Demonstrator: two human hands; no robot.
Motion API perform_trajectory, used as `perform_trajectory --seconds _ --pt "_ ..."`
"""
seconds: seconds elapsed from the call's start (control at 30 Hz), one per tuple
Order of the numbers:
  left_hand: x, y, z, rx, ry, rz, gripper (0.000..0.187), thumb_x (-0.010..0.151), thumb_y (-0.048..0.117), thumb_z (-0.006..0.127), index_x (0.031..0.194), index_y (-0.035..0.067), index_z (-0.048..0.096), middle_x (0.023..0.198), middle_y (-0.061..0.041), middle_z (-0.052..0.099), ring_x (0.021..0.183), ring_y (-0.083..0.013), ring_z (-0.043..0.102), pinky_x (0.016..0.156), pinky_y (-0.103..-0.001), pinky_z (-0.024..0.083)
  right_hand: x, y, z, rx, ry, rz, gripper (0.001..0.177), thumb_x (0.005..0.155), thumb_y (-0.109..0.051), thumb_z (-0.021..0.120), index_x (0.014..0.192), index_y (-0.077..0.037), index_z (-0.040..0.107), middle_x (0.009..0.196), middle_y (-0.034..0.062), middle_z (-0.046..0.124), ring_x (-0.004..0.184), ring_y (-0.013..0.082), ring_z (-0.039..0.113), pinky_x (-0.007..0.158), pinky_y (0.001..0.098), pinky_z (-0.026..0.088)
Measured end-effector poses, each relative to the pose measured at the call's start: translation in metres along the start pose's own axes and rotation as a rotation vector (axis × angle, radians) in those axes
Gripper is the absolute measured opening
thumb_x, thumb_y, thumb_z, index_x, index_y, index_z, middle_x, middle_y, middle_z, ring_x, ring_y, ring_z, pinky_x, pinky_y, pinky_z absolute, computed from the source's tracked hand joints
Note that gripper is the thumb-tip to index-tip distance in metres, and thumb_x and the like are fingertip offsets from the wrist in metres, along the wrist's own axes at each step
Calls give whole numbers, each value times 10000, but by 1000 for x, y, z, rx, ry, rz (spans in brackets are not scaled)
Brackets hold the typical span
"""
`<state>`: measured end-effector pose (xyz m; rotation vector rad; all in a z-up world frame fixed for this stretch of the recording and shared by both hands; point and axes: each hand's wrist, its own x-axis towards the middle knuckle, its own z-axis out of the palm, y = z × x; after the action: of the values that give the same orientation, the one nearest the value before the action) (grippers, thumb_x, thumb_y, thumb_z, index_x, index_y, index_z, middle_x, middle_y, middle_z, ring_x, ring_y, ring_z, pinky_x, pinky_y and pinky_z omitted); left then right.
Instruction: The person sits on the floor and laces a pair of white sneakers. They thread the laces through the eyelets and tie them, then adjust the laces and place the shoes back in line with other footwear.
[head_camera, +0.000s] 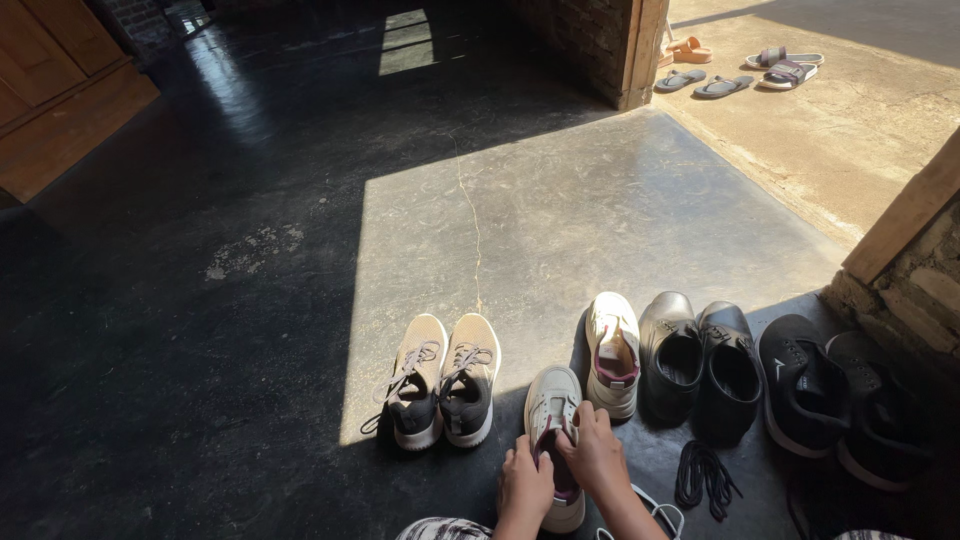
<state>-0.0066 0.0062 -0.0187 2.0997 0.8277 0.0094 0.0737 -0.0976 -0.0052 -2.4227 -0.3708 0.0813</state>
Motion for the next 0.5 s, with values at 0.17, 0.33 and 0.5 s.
perform_trajectory --seconds 0.17,0.33,0.5 --pt "3 -10 11 -46 -126 -115 812 794 362 793 1453 121 383 1228 -276 597 1221 -430 593 1075 -453 473 17 12 12 9 92 9 350 881 -367 720 991 -81 551 979 146 621 884 401 661 774 487 536" --pt "38 -18 35 -185 66 -65 552 791 238 657 1333 158 587 1157 -211 649 1125 -385 658 937 -453 569 31 21 23 210 84 -9 376 841 -294 738 1121 -80 607 1052 125 679 809 332 709 778 428 560" --pt "90 -7 39 -182 259 109 459 837 259 673 1282 148 700 1014 -181 692 908 -336 733 740 -404 595 27 36 39 358 108 -64 441 864 -245 753 1254 -78 632 1147 139 690 949 265 727 811 374 588"
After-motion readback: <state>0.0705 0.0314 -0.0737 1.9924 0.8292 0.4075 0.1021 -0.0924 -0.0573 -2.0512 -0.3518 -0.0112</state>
